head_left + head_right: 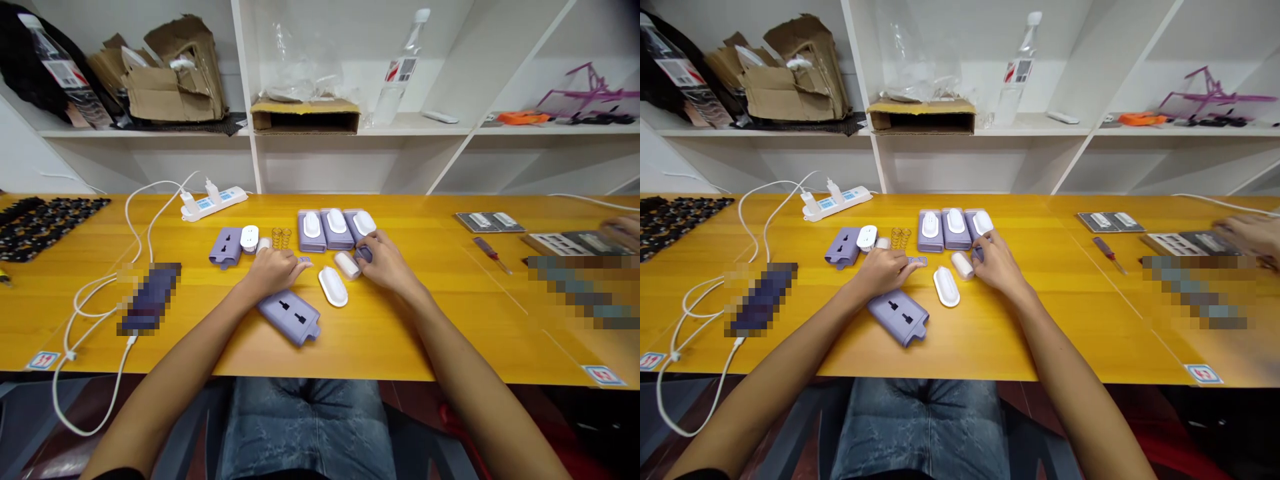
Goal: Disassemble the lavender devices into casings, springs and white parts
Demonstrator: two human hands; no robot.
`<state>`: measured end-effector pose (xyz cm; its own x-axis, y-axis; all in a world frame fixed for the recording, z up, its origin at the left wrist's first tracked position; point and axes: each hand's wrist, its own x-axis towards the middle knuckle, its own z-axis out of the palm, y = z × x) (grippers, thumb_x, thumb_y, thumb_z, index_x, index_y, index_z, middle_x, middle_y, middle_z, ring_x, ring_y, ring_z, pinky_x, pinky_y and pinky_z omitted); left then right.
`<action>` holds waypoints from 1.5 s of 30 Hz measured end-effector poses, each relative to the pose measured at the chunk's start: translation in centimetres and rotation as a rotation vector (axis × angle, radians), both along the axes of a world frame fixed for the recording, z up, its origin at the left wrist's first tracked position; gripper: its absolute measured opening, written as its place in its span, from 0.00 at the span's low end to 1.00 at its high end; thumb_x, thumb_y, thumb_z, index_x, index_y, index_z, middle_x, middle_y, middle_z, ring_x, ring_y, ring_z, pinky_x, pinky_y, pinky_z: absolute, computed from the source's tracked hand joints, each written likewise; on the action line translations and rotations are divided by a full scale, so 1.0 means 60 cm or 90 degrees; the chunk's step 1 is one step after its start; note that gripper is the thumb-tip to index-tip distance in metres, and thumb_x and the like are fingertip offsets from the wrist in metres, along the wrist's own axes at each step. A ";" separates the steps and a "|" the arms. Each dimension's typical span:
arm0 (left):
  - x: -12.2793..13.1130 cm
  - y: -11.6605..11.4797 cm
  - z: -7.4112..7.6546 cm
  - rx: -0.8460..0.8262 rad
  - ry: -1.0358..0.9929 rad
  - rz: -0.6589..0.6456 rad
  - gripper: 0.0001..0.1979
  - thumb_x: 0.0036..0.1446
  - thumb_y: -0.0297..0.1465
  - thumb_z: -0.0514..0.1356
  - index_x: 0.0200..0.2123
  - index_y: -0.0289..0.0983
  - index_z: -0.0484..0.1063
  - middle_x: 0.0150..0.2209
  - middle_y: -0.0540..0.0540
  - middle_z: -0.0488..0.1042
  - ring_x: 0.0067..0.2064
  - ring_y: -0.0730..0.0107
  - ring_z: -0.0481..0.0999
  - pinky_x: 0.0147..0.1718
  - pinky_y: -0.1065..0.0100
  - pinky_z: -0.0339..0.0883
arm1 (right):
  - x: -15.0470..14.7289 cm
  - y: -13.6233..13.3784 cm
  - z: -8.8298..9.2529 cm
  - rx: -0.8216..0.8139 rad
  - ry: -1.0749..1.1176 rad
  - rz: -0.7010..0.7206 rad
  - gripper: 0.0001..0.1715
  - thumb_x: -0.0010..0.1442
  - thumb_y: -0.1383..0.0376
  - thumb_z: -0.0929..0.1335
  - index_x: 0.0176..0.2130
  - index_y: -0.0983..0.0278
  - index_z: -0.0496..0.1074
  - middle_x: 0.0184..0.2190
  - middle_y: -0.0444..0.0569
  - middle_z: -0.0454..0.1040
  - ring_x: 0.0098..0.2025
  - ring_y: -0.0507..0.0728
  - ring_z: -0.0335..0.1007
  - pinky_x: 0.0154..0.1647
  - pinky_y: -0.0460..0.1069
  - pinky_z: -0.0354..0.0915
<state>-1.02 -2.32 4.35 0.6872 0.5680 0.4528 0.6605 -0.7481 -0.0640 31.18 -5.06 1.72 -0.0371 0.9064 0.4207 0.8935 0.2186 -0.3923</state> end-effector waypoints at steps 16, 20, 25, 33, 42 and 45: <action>0.047 0.008 0.021 0.001 -0.195 -0.249 0.30 0.73 0.44 0.65 0.72 0.42 0.65 0.68 0.32 0.73 0.66 0.47 0.78 0.63 0.46 0.76 | -0.144 -0.013 0.079 -0.272 0.899 0.208 0.18 0.48 0.57 0.81 0.37 0.61 0.80 0.34 0.49 0.82 0.36 0.60 0.79 0.39 0.55 0.75; 0.034 0.004 0.001 -0.014 -0.226 -0.190 0.25 0.72 0.42 0.66 0.65 0.38 0.68 0.58 0.35 0.80 0.60 0.49 0.82 0.58 0.50 0.79 | -0.141 0.004 0.073 -0.159 0.658 0.182 0.14 0.58 0.53 0.77 0.33 0.61 0.78 0.31 0.47 0.81 0.35 0.59 0.77 0.41 0.54 0.73; -0.010 0.029 0.004 0.063 -0.257 -0.029 0.20 0.69 0.38 0.69 0.58 0.37 0.70 0.52 0.35 0.79 0.56 0.47 0.82 0.56 0.50 0.77 | -0.128 0.011 0.065 -0.010 0.273 0.221 0.08 0.69 0.63 0.70 0.41 0.60 0.81 0.40 0.51 0.86 0.43 0.61 0.81 0.49 0.56 0.73; -0.037 0.042 0.015 0.083 -0.344 0.068 0.19 0.70 0.41 0.68 0.56 0.39 0.69 0.50 0.38 0.77 0.52 0.52 0.80 0.53 0.56 0.75 | -0.190 0.014 0.032 -0.090 -0.162 0.295 0.12 0.71 0.72 0.68 0.48 0.67 0.82 0.50 0.62 0.84 0.55 0.68 0.79 0.57 0.58 0.70; -0.027 0.026 0.015 0.033 -0.320 0.032 0.20 0.70 0.44 0.68 0.56 0.39 0.70 0.49 0.40 0.77 0.51 0.54 0.79 0.52 0.57 0.74 | -0.159 0.002 0.031 -0.143 -0.142 0.292 0.11 0.65 0.75 0.69 0.46 0.65 0.75 0.48 0.61 0.77 0.52 0.68 0.74 0.52 0.56 0.69; -0.028 0.022 0.016 0.027 -0.301 0.032 0.21 0.70 0.45 0.68 0.56 0.39 0.71 0.49 0.40 0.77 0.52 0.53 0.79 0.53 0.57 0.74 | -0.143 -0.001 0.023 -0.139 -0.023 0.294 0.12 0.64 0.75 0.68 0.46 0.63 0.72 0.46 0.57 0.79 0.49 0.65 0.76 0.49 0.55 0.69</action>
